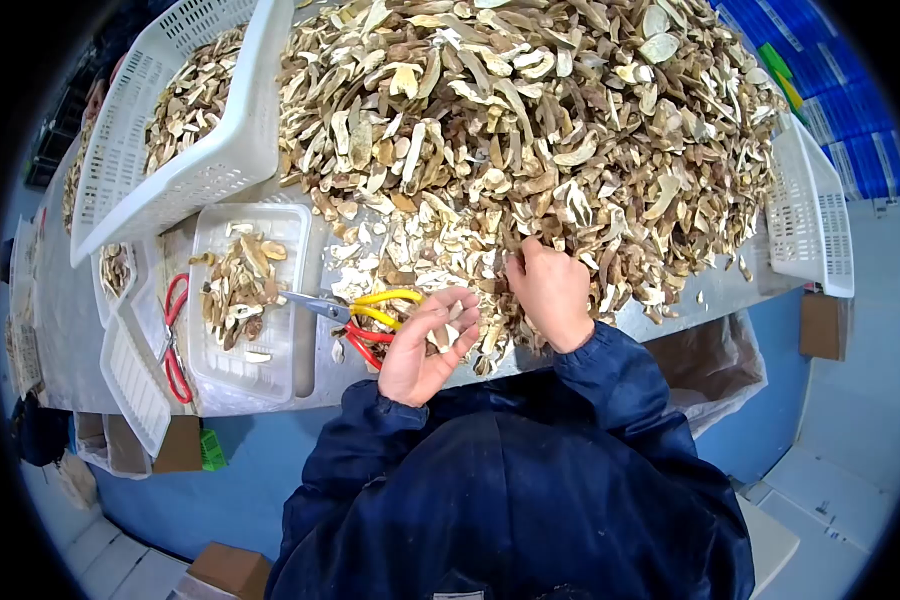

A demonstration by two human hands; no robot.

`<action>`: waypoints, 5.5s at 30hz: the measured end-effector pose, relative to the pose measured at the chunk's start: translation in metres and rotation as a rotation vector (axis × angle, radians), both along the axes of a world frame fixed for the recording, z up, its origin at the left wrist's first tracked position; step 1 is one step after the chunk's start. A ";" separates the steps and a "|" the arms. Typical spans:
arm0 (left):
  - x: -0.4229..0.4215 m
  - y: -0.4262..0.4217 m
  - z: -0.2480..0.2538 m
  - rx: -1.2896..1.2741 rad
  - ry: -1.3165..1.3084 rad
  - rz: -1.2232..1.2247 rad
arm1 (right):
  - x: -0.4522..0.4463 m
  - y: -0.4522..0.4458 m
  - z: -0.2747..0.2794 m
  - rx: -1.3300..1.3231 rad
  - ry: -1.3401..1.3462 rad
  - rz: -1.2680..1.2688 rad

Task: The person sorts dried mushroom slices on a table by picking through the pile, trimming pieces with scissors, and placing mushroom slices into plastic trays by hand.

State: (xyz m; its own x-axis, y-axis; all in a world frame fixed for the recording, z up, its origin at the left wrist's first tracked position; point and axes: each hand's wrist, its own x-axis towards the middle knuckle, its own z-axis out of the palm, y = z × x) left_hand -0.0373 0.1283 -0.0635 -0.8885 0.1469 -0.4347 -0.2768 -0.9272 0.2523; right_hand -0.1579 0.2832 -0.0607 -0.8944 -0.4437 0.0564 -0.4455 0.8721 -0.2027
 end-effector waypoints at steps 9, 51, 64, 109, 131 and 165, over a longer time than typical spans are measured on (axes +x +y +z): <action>-0.008 0.019 -0.002 -0.042 0.084 0.061 | 0.051 -0.006 0.051 -0.356 -0.230 0.257; 0.013 0.018 -0.015 0.225 -0.049 -0.130 | 0.008 0.018 0.026 -0.354 -0.222 0.075; 0.017 0.010 -0.022 0.663 0.022 -0.036 | -0.009 -0.005 -0.006 -0.121 -0.029 0.127; 0.025 0.010 -0.009 0.521 -0.119 0.078 | 0.007 -0.017 -0.004 -0.131 -0.143 0.256; 0.024 -0.013 0.000 0.525 -0.074 0.125 | -0.006 -0.020 0.005 -0.163 -0.162 0.408; -0.004 0.004 0.014 -1.068 0.165 -0.074 | 0.036 0.007 0.034 -0.859 -0.861 0.122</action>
